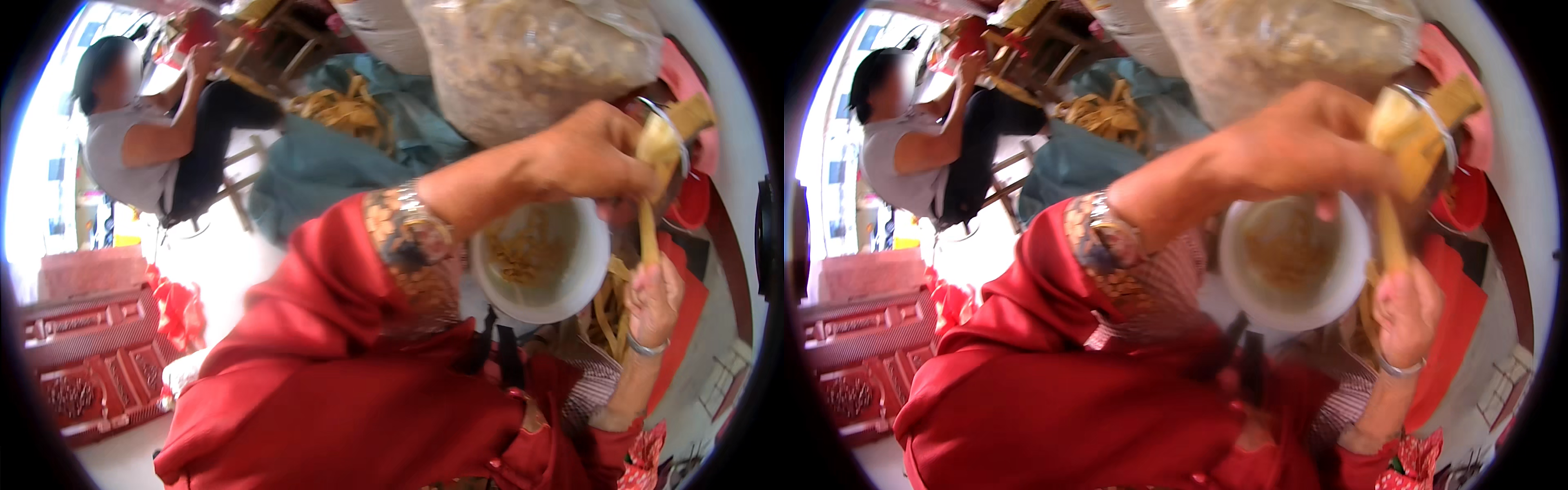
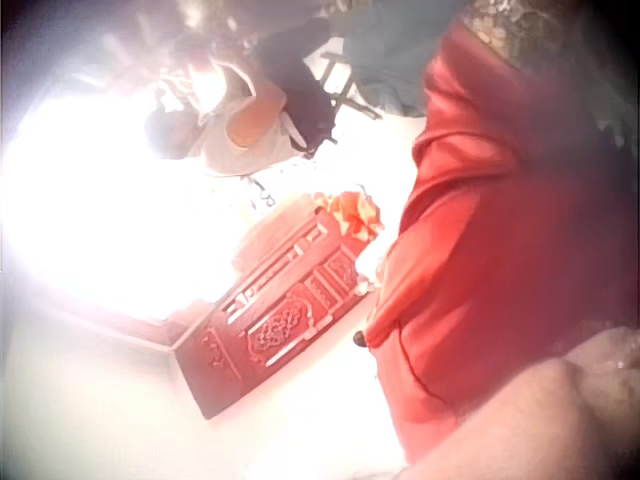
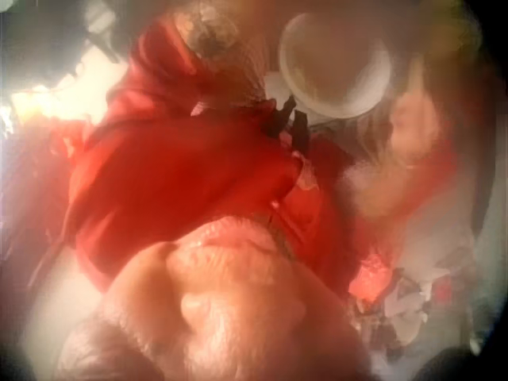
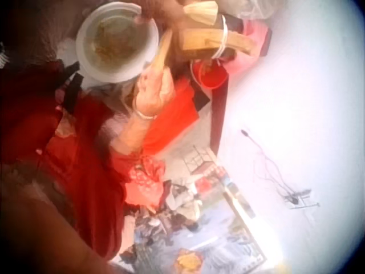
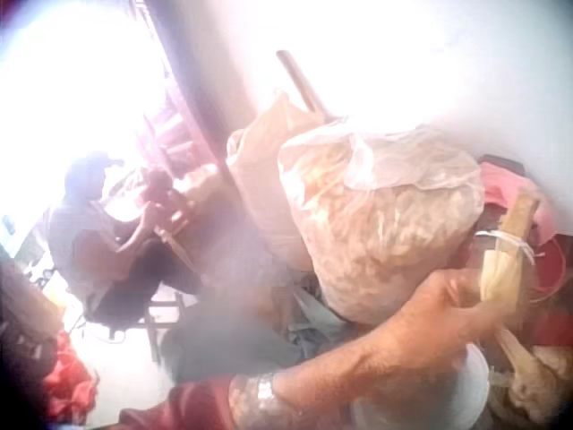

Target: The person prepares bamboo shoot strips by hand, folding and knotting each strip before placing it into a white plastic bucket.

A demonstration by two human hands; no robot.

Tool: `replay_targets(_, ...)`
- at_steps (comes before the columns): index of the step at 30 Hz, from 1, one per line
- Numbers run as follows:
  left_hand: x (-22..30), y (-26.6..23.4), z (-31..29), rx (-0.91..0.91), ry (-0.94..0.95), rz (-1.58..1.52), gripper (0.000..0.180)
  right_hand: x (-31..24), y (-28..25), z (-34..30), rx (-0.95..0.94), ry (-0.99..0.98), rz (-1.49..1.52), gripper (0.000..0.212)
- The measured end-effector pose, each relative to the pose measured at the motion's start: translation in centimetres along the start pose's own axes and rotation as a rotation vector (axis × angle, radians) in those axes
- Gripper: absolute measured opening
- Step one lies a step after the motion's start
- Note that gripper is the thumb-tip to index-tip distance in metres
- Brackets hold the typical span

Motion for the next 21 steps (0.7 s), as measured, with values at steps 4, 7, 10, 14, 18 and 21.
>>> replay_targets(4, -0.5, -0.9, 1.3, 0.091, 0.044, -0.09, 0.021, -2.5, 0.8, 1.4, -0.001, 0.025, -0.071, 0.031)
replay_targets(7, -0.7, -0.6, 3.4, 0.106, 0.045, -0.066, 0.016, -4.2, -0.7, 2.8, 0.076, -0.047, -0.155, 0.034)
replay_targets(10, 0.4, -0.7, 5.5, 0.178, 0.06, 0.068, 0.015, -6.1, -2.9, 4.3, 0.179, -0.098, -0.209, 0.036)
replay_targets(14, 0.1, -0.5, 8.3, 0.189, 0.107, 0.209, 0.015, -7.6, -5.6, 5.5, 0.319, -0.16, -0.279, 0.035)
replay_targets(18, -1.5, -0.9, 10.9, 0.222, 0.141, 0.461, 0.019, -8.3, -7.6, 6.8, 0.436, -0.305, -0.556, 0.032)
replay_targets(21, -2.9, -3.2, 11.0, 0.361, 0.251, 0.882, 0.023, -4.8, -8.2, 8.8, 0.408, -0.224, -0.885, 0.027)
Point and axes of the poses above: each hand's wrist, its own z-axis towards the middle knuckle, its own y-axis out of the palm, x = y × z, the point moved 9 cm from there along z, towards the middle knuckle, and after that the axes turned 9 degrees about y, right-handed, at the moved point
